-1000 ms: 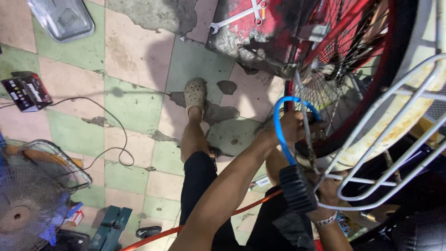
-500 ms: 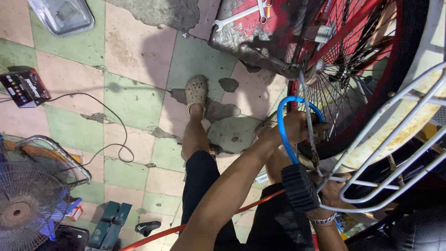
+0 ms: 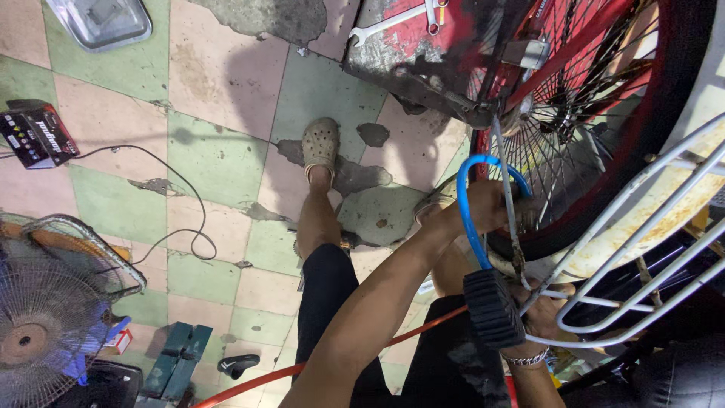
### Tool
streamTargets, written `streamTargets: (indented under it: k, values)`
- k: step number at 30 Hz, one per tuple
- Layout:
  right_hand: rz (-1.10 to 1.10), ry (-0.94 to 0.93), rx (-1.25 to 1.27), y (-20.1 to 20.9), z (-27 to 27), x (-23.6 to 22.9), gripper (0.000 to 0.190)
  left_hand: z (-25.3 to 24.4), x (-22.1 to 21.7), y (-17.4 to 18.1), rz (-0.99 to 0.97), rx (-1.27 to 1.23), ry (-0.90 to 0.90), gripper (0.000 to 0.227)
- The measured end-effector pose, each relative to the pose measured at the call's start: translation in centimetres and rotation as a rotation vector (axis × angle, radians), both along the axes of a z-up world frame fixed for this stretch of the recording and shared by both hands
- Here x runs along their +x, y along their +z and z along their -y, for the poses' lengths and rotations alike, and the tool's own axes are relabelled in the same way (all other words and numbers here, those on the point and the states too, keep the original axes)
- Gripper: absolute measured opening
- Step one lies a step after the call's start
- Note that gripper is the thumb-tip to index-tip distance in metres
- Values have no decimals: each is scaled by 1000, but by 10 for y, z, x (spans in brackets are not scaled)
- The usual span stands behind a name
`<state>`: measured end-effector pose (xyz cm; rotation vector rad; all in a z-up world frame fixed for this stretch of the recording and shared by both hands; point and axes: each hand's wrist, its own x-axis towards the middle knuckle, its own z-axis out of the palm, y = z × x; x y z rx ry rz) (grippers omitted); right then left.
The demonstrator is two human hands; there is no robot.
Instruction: The person works on a red bicycle, adjusting the seat, handling electrical wires near the frame, using a wrench on the wheel assembly, and inflating the tire with a pump.
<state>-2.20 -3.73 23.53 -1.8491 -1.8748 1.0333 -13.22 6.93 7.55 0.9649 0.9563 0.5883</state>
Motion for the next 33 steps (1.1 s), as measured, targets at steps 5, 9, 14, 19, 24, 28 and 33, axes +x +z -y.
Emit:
streamTargets:
  k: [5, 9, 14, 19, 24, 28, 33]
  values:
    - [10, -38, -14, 6, -3, 2, 20, 0, 3, 2, 118, -113, 249, 36]
    - [-11, -3, -38, 4, 1, -6, 21, 1, 7, 5, -26, -270, 189, 36]
    - [-12, -12, -67, 8, 7, -8, 21, 9, 1, 20, -53, -171, 249, 39]
    - [-17, -27, -78, 10, 6, -4, 22, 2, -14, 26, 108, -193, -32, 43]
    - [-31, -21, -82, 4, 2, -6, 23, -1, -17, 31, -46, -147, -126, 42]
    - [-31, -29, -82, 5, 4, -3, 24, 14, -4, 33, -51, -258, 39, 43]
    - [-30, -46, -80, 10, 1, 2, 25, 23, 2, 6, 271, -456, 182, 44]
